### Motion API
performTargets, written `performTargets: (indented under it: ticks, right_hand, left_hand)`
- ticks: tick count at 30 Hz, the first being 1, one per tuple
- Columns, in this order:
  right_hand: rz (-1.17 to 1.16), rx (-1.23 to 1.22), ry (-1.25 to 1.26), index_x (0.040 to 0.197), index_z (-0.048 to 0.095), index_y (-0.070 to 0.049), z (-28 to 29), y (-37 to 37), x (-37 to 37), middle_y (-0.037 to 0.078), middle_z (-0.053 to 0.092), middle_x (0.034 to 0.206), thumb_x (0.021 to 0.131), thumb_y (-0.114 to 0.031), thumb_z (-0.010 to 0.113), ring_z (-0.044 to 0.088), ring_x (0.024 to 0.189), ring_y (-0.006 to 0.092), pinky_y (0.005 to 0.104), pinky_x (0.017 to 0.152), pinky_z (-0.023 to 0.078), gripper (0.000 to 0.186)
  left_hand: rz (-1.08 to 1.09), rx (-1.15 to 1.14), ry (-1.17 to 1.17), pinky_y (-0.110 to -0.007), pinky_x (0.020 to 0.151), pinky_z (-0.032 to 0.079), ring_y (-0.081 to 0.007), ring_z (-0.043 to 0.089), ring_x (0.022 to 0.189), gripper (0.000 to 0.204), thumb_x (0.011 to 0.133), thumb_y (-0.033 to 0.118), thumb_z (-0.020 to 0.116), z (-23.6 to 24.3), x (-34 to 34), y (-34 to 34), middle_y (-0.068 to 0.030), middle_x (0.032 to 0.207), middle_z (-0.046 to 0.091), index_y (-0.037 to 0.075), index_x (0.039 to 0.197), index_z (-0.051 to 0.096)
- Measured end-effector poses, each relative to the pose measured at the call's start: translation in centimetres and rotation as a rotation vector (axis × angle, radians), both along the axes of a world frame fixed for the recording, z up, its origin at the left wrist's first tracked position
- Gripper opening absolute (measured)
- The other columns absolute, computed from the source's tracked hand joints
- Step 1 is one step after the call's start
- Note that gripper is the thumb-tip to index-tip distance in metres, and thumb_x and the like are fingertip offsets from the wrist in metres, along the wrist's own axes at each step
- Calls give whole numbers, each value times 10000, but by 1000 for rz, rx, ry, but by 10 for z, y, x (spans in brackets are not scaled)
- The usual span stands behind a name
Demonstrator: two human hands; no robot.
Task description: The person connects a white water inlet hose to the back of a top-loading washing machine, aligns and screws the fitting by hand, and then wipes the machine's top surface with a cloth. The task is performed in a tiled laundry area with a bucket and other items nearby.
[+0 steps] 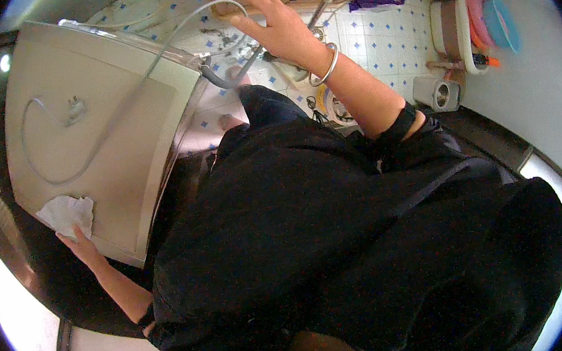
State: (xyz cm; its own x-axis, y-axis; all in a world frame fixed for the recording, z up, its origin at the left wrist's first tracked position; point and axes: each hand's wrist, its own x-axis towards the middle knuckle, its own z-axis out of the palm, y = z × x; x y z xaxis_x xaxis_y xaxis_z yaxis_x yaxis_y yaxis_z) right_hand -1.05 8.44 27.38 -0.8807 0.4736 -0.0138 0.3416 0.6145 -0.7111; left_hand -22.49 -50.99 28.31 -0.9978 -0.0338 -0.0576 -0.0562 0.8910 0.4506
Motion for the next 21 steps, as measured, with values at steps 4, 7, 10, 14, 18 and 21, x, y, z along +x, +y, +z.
performTargets:
  ticks: [4,7,10,14,18,21]
  right_hand:
    - [-76,-43,-23,1350,517,-180,3,-27,35,195,456,1406,885,-394,625,513,1223,330,362,910,478,523]
    - [-114,-38,-28,1340,531,-181,2,-44,61,188,460,1405,884,-389,628,514,1224,325,360,907,478,510]
    - [-158,-90,-71,1331,545,-187,0,-63,85,181,464,1404,883,-394,629,516,1224,322,371,920,480,500]
    - [-169,-126,-151,1302,575,-175,2,-81,106,184,474,1394,884,-395,629,529,1206,322,371,922,482,475]
    - [-153,-90,-250,1302,573,-138,8,-88,119,176,464,1405,911,-316,615,546,1194,278,350,927,492,432]
    - [-150,-83,-270,1312,564,-128,4,-90,123,170,464,1408,923,-283,608,554,1190,261,344,941,494,421]
  left_hand:
    - [9,-341,49,-404,1126,249,-375,293,1383,749,962,439,454,-51,-50,-84,-247,1520,246,-49,1470,200]
    - [-27,143,-343,-442,1087,289,-446,328,1327,693,966,436,434,-88,-71,-122,-291,1471,299,-51,1439,292]
    - [-321,-263,-119,-450,1058,316,-467,374,1267,646,955,446,435,-112,-67,-129,-325,1368,408,-46,1373,414]
    - [-317,-451,-5,-455,1065,317,-439,376,1280,668,937,474,460,-101,-56,-109,-328,1372,399,-46,1355,438]
    - [-169,-267,72,-455,1083,301,-420,357,1309,696,927,493,484,-82,-65,-86,-309,1426,339,-31,1380,414]
    - [-161,56,129,-440,1107,274,-404,312,1354,744,931,501,487,-88,-68,-78,-281,1469,298,-21,1436,326]
